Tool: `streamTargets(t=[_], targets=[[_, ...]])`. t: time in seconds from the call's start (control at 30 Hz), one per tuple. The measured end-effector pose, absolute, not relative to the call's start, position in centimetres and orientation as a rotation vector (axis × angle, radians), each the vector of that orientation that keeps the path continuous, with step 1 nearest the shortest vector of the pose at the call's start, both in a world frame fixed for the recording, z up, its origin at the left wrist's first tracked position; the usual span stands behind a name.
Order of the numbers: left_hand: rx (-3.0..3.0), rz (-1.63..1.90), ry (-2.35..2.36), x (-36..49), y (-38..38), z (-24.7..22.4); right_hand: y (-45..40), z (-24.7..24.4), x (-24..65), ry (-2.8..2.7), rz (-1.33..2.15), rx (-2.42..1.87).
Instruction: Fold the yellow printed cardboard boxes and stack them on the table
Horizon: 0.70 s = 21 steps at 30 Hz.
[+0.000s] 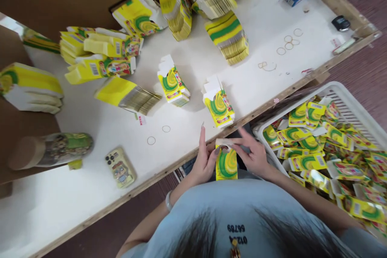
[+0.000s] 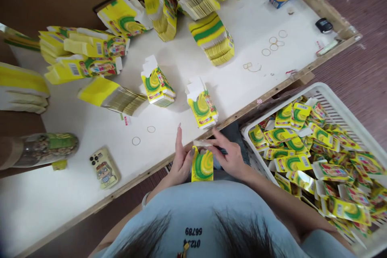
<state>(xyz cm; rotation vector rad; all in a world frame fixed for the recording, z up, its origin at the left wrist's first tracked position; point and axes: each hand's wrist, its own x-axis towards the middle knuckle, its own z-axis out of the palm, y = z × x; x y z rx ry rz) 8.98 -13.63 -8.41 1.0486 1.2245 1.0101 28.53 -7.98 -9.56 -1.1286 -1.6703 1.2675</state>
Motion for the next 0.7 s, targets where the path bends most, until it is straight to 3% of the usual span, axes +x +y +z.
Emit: streamTargets(t=[0.17,0.4,0.7], targets=[[1.116,0.94,1.225,8.3,-13.1,-7.7,-7.3,-9.1,30.1,-1.875,1.413,-0.832],[1.187,0.886,1.293,7.9,-12.4,-6.8,-8.0,-6.7,28.0,-1.444,1.995,-1.023],[1.207,0.98,1.364,8.1,-13.3,-8.0,-6.5,-6.2,28.9,-1.34,2.255,-0.862]])
